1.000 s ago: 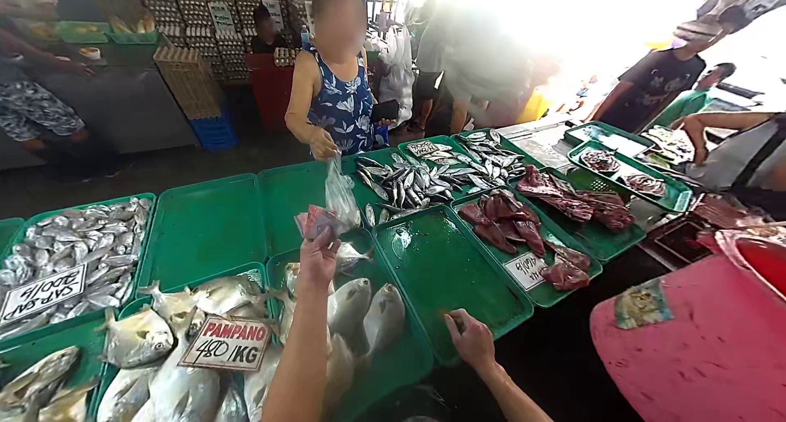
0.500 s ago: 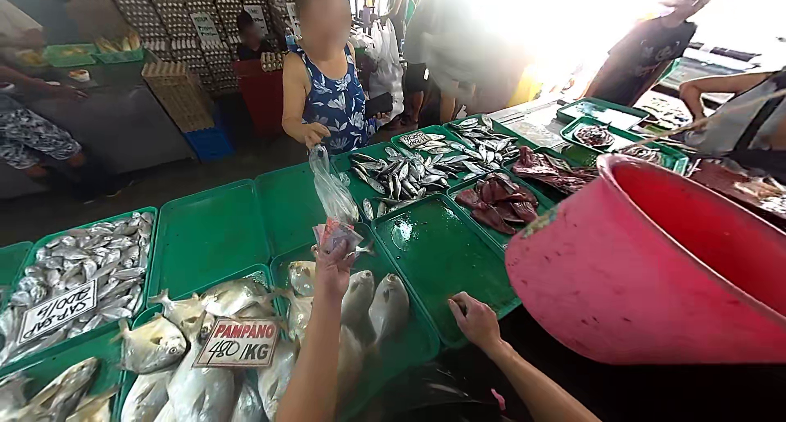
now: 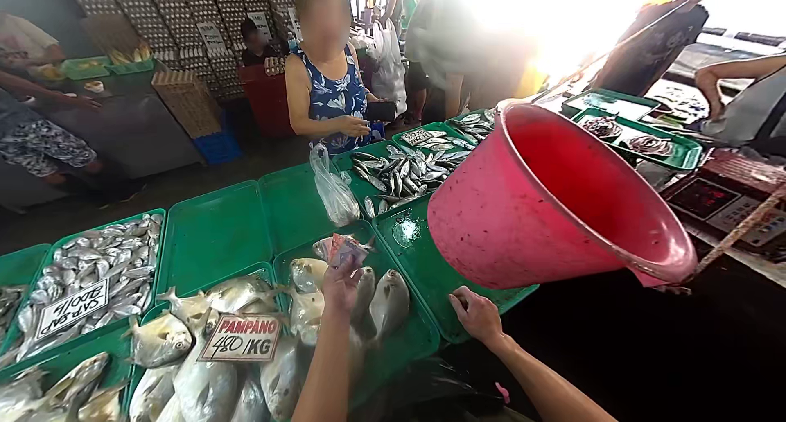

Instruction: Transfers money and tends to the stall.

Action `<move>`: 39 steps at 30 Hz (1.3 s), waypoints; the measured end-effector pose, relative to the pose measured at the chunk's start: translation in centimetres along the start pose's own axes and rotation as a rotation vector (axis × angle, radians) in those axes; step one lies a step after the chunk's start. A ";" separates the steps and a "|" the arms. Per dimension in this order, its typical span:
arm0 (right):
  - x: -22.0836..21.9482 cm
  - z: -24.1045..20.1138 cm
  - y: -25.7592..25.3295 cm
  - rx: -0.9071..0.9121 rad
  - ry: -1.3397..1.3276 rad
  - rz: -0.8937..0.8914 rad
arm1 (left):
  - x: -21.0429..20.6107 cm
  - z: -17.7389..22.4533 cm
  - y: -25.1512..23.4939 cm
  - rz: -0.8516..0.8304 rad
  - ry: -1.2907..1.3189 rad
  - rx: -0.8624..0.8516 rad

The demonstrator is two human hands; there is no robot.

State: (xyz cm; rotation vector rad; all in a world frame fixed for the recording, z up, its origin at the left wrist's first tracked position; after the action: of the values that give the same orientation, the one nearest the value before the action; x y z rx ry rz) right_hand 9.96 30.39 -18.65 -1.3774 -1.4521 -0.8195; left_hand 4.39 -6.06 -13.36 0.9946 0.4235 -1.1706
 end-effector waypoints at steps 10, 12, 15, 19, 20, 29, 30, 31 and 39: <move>0.1 0.1 0.1 -0.040 0.008 -0.006 | -7.4 4.4 -1.1 -0.104 -0.090 -0.029; 0.5 -0.3 0.1 -0.063 -0.038 -0.039 | -9.8 6.7 -1.0 -0.157 -0.093 -0.081; 0.2 0.1 0.2 -0.070 -0.038 -0.023 | -13.0 9.5 -0.6 -0.252 -0.067 -0.176; -0.2 0.5 0.0 -0.020 0.016 0.066 | -15.7 11.9 0.6 -0.410 -0.005 -0.265; -0.2 0.5 0.1 -0.019 0.024 0.065 | -15.9 11.9 0.9 -0.440 0.003 -0.274; -0.4 0.2 0.4 -0.007 0.031 0.070 | -7.7 2.5 0.5 -0.235 -0.295 -0.075; -0.4 0.2 0.5 -0.006 0.030 0.072 | -6.3 0.6 0.9 -0.195 -0.318 -0.031; -0.4 0.2 0.6 -0.003 0.030 0.076 | -5.0 -1.2 1.3 -0.161 -0.334 0.012; -0.4 0.3 0.4 0.016 0.047 0.089 | -1.3 -9.8 5.0 -0.120 -0.352 0.266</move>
State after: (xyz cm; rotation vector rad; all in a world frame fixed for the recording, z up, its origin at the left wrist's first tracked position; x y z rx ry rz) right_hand 10.25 30.55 -19.17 -1.3921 -1.3484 -0.7769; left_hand 10.41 3.01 -15.42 0.9732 0.0470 -1.5068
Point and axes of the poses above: each hand's wrist, its own y-axis away from the middle knuckle, its own x-axis out of the back of the hand, z = x × y, the point moved 6 cm from there along -y, towards the middle knuckle, and after that the axes turned 10 degrees about x, right-handed, at the moved point
